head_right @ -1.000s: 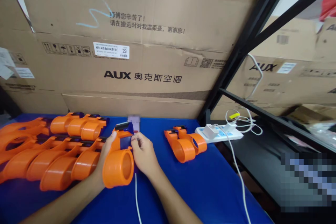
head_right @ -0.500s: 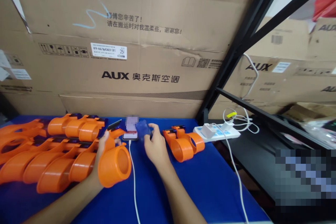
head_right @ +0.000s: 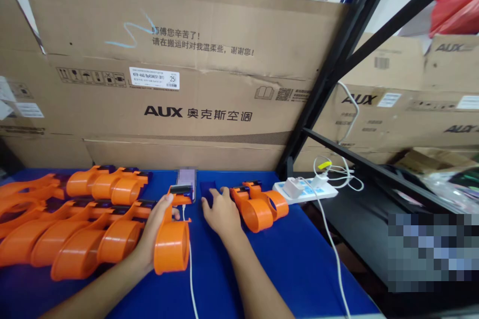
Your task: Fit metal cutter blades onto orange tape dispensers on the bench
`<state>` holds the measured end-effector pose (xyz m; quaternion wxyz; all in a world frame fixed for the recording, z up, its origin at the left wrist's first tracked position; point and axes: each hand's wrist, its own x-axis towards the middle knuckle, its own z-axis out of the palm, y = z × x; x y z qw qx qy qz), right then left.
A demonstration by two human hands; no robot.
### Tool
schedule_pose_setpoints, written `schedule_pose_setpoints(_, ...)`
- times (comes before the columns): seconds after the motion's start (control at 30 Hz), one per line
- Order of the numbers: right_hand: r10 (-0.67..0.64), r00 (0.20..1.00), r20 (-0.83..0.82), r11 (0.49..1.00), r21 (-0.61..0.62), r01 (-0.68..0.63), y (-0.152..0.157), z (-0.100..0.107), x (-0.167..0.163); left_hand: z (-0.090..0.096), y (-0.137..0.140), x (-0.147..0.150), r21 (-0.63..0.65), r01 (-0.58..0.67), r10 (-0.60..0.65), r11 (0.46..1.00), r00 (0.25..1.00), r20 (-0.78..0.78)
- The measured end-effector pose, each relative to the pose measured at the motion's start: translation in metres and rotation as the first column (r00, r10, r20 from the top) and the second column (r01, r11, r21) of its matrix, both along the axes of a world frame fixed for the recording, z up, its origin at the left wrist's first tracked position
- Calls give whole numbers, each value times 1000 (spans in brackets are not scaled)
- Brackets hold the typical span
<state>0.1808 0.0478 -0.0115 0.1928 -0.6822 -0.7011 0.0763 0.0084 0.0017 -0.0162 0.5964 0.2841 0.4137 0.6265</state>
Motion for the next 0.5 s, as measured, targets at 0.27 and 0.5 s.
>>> schedule_pose_setpoints(0.27,-89,961,260,994,-39,103,-12,15,-6,-3,2,-2,-47,16,-17,999,1000,-21)
schedule_pose_setpoints(0.5,-74,956,283,988,-106,108,-8,13,-2,-3,4,-3,-40,9,-10,999,999,-46)
